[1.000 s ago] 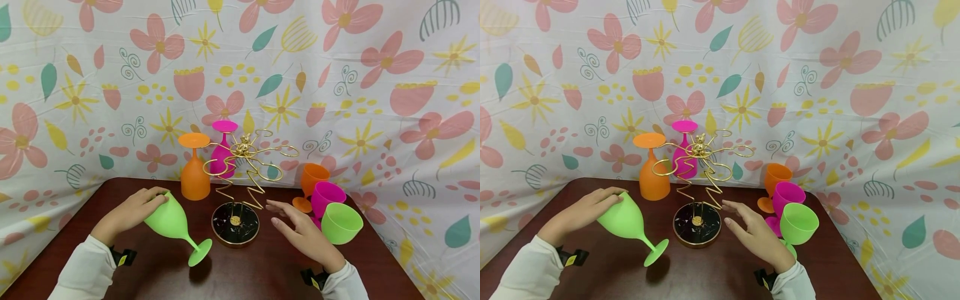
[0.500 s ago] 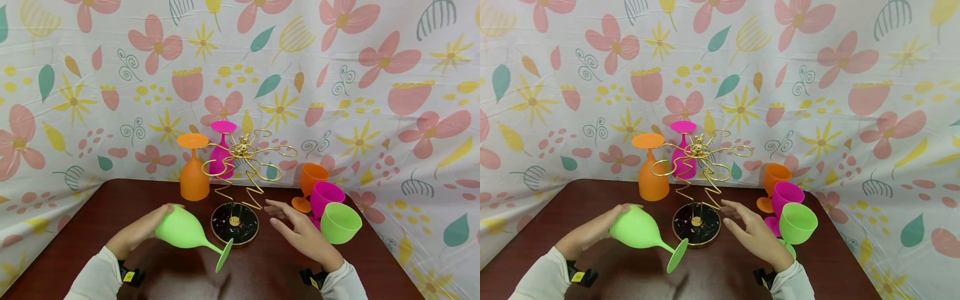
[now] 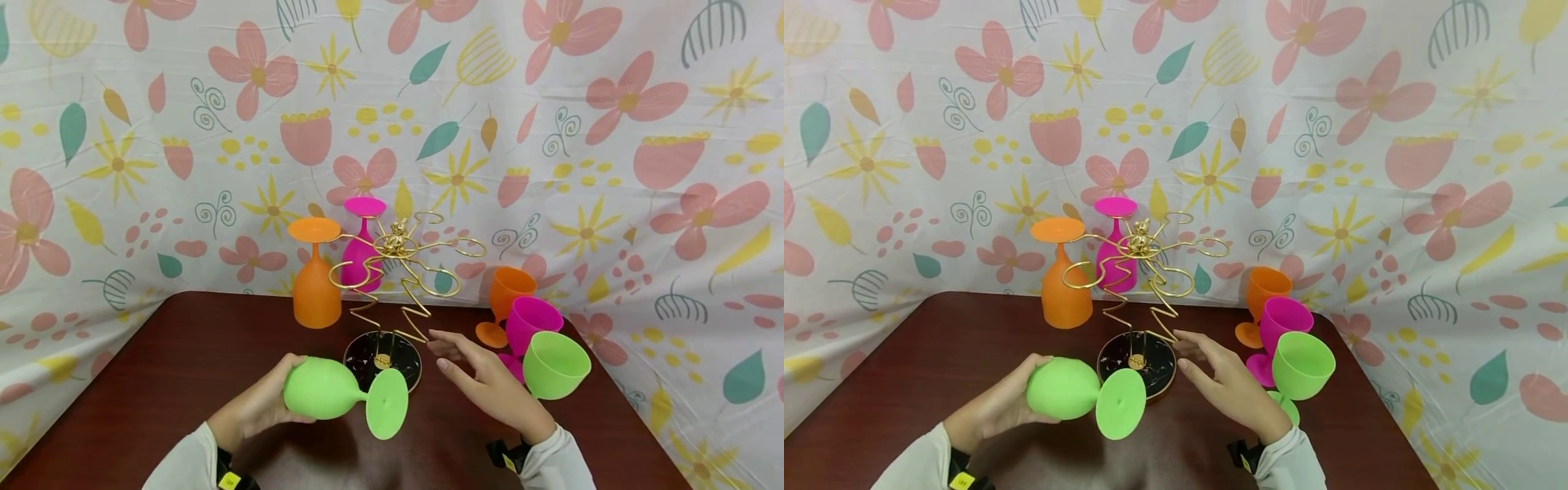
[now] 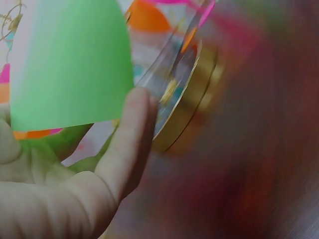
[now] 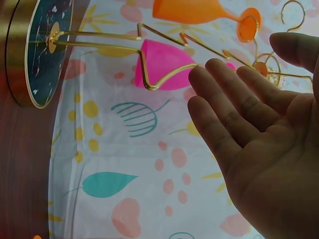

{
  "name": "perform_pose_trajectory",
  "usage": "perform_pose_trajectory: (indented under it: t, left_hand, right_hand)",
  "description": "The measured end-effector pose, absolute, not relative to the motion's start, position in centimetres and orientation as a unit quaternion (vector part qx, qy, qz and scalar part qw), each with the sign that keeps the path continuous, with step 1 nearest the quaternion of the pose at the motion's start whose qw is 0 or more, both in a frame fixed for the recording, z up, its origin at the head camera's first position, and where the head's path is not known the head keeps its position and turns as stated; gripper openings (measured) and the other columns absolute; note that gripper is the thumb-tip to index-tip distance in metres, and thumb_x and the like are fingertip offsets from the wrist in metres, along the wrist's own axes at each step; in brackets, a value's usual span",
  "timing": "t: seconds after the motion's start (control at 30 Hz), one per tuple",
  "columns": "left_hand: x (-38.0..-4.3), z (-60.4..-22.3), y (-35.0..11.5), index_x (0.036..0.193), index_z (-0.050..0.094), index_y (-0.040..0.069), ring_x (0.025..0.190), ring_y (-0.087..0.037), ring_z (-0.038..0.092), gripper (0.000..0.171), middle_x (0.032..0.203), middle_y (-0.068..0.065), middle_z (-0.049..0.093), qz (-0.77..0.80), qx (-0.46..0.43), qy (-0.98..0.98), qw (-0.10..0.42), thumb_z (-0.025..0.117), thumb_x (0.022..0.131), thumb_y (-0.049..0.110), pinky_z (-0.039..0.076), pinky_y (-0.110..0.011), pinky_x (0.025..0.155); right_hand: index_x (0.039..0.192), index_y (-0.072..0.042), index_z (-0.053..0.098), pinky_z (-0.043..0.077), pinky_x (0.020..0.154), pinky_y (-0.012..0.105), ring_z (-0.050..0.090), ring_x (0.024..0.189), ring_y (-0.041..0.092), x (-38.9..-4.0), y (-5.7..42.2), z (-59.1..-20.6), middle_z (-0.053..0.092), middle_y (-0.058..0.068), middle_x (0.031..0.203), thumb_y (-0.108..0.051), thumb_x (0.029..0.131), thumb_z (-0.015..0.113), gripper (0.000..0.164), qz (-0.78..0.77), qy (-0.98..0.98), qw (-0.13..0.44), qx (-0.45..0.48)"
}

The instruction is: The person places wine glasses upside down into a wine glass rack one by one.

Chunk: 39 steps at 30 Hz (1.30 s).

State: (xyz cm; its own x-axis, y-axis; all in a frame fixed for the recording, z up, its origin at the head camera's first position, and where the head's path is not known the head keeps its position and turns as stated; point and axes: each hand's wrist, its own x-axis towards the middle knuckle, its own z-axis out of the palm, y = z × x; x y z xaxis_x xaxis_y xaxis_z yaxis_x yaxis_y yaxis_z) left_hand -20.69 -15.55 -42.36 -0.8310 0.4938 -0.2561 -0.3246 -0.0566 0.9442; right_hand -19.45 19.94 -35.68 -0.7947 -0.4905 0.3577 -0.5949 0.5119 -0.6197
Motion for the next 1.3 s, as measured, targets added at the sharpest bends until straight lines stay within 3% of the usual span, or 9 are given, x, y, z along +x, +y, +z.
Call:
perform_pose_trajectory:
  t: [0.2, 0.4, 0.57, 0.8, 0.93, 1.07, 1.3]
  left_hand:
    - [-20.0, -43.2, -13.6, 0.140, 0.032, 0.013, 0.099, -0.028, 0.062, 0.060, 0.126, -0.020, 0.047, 0.748, 0.077, 0.575, 0.322, 0.029, 0.095, 0.054, 0.052, -0.043, 0.085]
    - [-19.4, -43.8, -12.1, 0.138, 0.037, 0.018, 0.095, -0.027, 0.065, 0.056, 0.113, -0.017, 0.058, 0.763, 0.118, 0.496, 0.397, 0.025, 0.095, 0.052, 0.054, -0.036, 0.084]
    - [-19.2, -44.2, -11.1, 0.136, 0.042, 0.016, 0.097, -0.024, 0.066, 0.058, 0.113, -0.010, 0.061, 0.759, 0.148, 0.449, 0.447, 0.025, 0.094, 0.051, 0.053, -0.031, 0.085]
    - [-19.5, -44.3, -10.4, 0.139, 0.041, 0.014, 0.099, -0.022, 0.065, 0.061, 0.117, -0.010, 0.061, 0.753, 0.163, 0.434, 0.466, 0.024, 0.094, 0.052, 0.053, -0.030, 0.085]
    - [-19.6, -44.2, -9.8, 0.139, 0.040, 0.014, 0.100, -0.021, 0.065, 0.062, 0.119, -0.010, 0.060, 0.748, 0.178, 0.424, 0.478, 0.023, 0.093, 0.051, 0.053, -0.029, 0.086]
    - [-19.6, -44.4, -9.2, 0.140, 0.040, 0.013, 0.100, -0.020, 0.065, 0.064, 0.120, -0.009, 0.061, 0.743, 0.194, 0.416, 0.487, 0.022, 0.094, 0.053, 0.052, -0.028, 0.086]
    - [-19.7, -44.4, -8.4, 0.139, 0.041, 0.013, 0.099, -0.020, 0.066, 0.067, 0.119, -0.009, 0.061, 0.739, 0.198, 0.422, 0.486, 0.022, 0.093, 0.058, 0.053, -0.027, 0.084]
  right_hand:
    - [0.137, -0.033, 0.040, 0.052, 0.083, 0.025, 0.060, 0.103, 0.007, -19.5, 19.8, -35.9, 0.057, -0.012, 0.122, -0.028, 0.096, 0.052, 0.043, 0.378, -0.867, 0.066, 0.318]
    - [0.136, -0.033, 0.040, 0.053, 0.082, 0.025, 0.060, 0.104, 0.008, -19.5, 19.4, -36.2, 0.057, -0.012, 0.122, -0.026, 0.096, 0.052, 0.043, 0.377, -0.867, 0.059, 0.320]
    - [0.136, -0.033, 0.041, 0.052, 0.085, 0.028, 0.061, 0.107, 0.012, -19.5, 19.1, -36.4, 0.058, -0.012, 0.122, -0.029, 0.096, 0.051, 0.041, 0.386, -0.862, 0.051, 0.324]
    - [0.138, -0.028, 0.040, 0.051, 0.087, 0.029, 0.059, 0.108, 0.010, -19.6, 17.9, -36.4, 0.055, -0.010, 0.128, -0.029, 0.096, 0.051, 0.044, 0.391, -0.847, 0.042, 0.359]
    - [0.138, -0.026, 0.041, 0.047, 0.097, 0.031, 0.053, 0.119, 0.011, -19.5, 17.0, -36.3, 0.051, -0.008, 0.133, -0.029, 0.093, 0.057, 0.048, 0.394, -0.832, 0.040, 0.387]
    - [0.135, -0.025, 0.045, 0.043, 0.102, 0.033, 0.049, 0.123, 0.011, -18.9, 15.9, -35.9, 0.053, -0.008, 0.130, -0.026, 0.088, 0.065, 0.051, 0.398, -0.811, 0.063, 0.423]
    - [0.130, -0.020, 0.052, 0.047, 0.097, 0.033, 0.053, 0.118, 0.014, -18.5, 14.6, -35.3, 0.057, -0.002, 0.126, -0.017, 0.083, 0.071, 0.051, 0.432, -0.776, 0.106, 0.448]
